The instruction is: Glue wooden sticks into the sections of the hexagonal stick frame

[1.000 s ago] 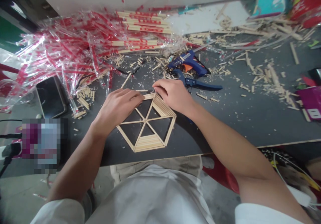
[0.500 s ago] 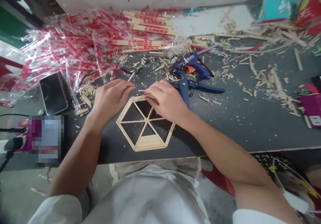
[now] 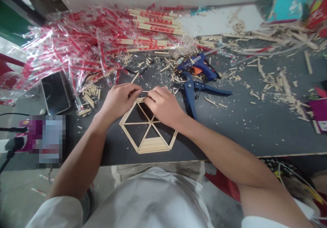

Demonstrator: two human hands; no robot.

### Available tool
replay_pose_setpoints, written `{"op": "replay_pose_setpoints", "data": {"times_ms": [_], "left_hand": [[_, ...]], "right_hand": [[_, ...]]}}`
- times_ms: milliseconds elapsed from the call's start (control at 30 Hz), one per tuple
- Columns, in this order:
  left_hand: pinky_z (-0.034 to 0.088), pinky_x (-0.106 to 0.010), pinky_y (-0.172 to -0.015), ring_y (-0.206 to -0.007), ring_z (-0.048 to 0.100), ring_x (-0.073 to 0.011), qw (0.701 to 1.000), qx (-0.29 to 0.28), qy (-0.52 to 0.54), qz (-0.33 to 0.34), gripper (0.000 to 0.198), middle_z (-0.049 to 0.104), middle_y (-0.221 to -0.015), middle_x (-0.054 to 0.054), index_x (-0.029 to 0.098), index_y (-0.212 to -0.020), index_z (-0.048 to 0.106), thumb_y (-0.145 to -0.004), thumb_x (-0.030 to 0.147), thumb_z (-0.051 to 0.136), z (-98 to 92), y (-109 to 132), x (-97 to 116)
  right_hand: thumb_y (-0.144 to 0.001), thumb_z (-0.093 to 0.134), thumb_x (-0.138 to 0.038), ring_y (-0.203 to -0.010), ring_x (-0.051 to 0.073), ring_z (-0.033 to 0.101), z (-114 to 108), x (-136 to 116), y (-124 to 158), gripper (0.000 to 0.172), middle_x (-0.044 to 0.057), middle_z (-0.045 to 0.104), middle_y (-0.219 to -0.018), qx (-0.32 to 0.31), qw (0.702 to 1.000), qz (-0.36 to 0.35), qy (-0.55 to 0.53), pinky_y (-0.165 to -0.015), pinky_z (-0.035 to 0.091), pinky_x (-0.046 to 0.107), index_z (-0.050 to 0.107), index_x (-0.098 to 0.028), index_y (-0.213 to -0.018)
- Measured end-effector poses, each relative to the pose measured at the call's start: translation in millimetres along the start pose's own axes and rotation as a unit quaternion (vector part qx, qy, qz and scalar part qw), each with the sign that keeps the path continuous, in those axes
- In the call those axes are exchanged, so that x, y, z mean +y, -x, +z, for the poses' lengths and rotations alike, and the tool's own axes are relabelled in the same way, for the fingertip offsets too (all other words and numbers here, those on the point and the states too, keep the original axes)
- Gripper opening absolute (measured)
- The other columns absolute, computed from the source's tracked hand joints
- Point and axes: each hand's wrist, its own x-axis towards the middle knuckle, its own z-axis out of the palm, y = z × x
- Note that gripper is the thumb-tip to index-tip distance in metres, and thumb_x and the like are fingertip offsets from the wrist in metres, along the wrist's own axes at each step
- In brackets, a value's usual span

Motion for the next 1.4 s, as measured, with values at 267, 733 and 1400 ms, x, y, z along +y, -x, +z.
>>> {"op": "replay_pose_setpoints", "data": {"times_ms": [267, 733, 1400], "left_hand": [[0.051, -0.033, -0.086, -0.095, 0.072, -0.0238, 1.000, -0.002, 0.025, -0.005, 0.030, 0.080, -0.105, -0.008, 0.018, -0.107, 0.077, -0.103, 0.028, 0.049, 2.5, -1.2, -3.3], [0.051, -0.031, -0.081, -0.090, 0.072, -0.0210, 0.998, -0.007, 0.061, 0.014, 0.027, 0.081, -0.104, -0.006, 0.018, -0.105, 0.079, -0.101, 0.030, 0.055, 2.0, -0.7, -3.0], [0.052, -0.026, -0.074, -0.085, 0.071, -0.0168, 0.986, 0.019, 0.165, -0.005, 0.027, 0.082, -0.098, -0.006, 0.018, -0.098, 0.081, -0.096, 0.036, 0.060, -0.7, -3.6, -8.4]], "right_hand": [[-0.104, 0.051, -0.012, -0.095, 0.026, 0.058, 0.0, 0.1, -1.2, 0.029, 0.011, 0.072, -0.092, -0.003, 1.000, 0.000, 0.007, -0.085, 0.048, 0.042, 0.075, -0.017, -0.090], [-0.102, 0.061, -0.035, -0.074, 0.021, 0.065, -26.3, 43.4, 8.4, 0.024, 0.006, 0.075, -0.082, 0.104, 0.973, 0.171, -0.114, -0.074, 0.052, 0.039, 0.071, -0.023, -0.084], [-0.105, 0.041, -0.061, -0.056, 0.019, 0.062, -40.3, 59.1, 7.3, 0.049, 0.004, 0.066, -0.063, 0.140, 0.944, 0.275, -0.116, -0.064, 0.051, 0.036, 0.063, -0.025, -0.080]]}}
